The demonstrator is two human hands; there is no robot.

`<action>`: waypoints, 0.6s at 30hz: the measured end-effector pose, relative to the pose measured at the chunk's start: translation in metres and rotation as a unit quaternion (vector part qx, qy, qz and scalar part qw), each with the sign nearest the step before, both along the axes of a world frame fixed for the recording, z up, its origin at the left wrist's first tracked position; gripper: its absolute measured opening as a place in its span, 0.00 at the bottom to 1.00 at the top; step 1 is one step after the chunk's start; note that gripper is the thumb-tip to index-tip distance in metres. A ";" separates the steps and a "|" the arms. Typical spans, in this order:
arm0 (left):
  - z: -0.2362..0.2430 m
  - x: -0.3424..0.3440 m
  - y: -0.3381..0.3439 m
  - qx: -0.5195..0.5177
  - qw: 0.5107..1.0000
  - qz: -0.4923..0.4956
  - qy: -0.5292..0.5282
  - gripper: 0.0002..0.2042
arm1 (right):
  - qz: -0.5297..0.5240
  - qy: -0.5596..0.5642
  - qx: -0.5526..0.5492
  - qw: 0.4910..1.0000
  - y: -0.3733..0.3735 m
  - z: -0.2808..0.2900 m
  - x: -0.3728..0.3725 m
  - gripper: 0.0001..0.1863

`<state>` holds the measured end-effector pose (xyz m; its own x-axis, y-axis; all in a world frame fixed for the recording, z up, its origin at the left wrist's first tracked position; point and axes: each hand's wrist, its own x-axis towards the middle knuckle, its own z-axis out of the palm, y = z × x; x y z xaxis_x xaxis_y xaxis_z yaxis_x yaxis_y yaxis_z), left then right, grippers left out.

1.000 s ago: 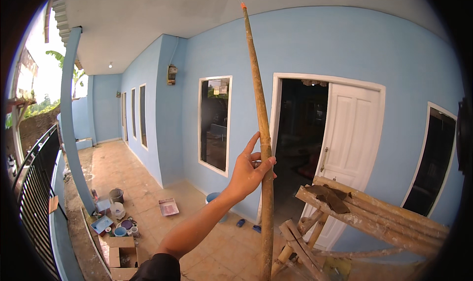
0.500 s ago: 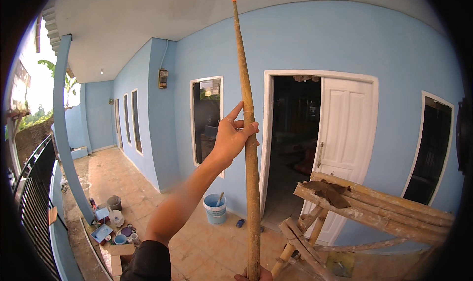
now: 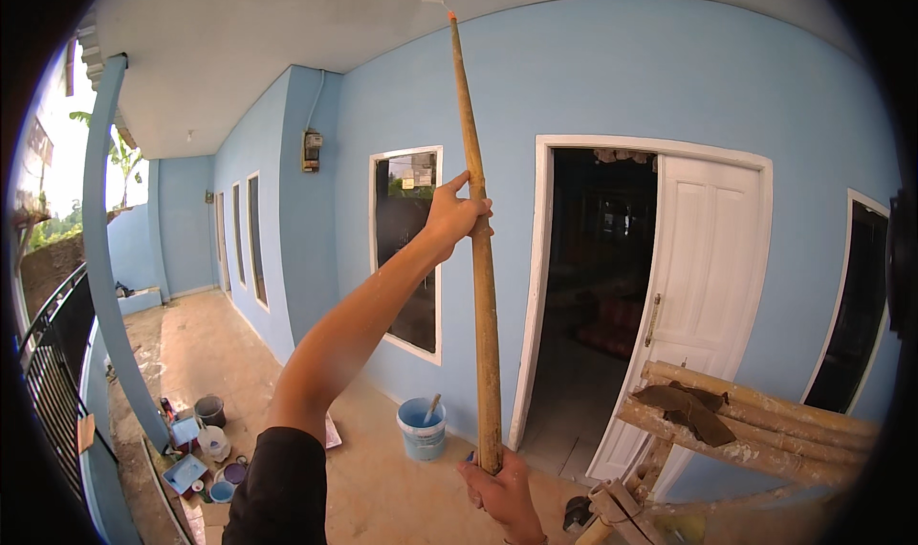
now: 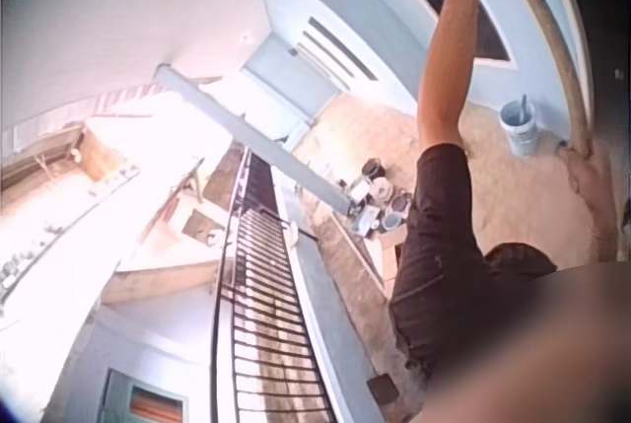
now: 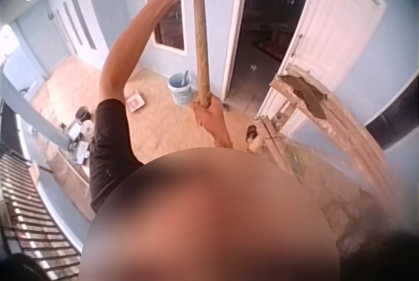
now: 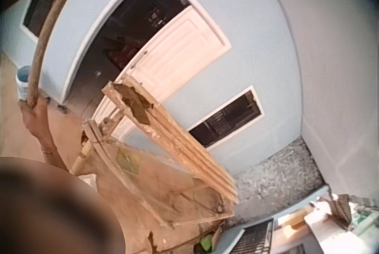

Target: The person holds a long bamboo pole with a paint roller attached to the end and repeatedly rolls the ceiling of a covered outdoor corridor. The person moves the roller back and forth along the ceiling surface while standing on the tiled floor.

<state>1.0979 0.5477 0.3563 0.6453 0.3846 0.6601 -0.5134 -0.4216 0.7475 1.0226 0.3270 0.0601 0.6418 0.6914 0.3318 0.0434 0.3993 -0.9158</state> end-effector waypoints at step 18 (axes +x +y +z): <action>0.030 0.144 0.167 -0.026 0.999 0.018 0.020 0.44 | -0.008 0.014 0.012 1.000 0.160 0.024 0.143 0.10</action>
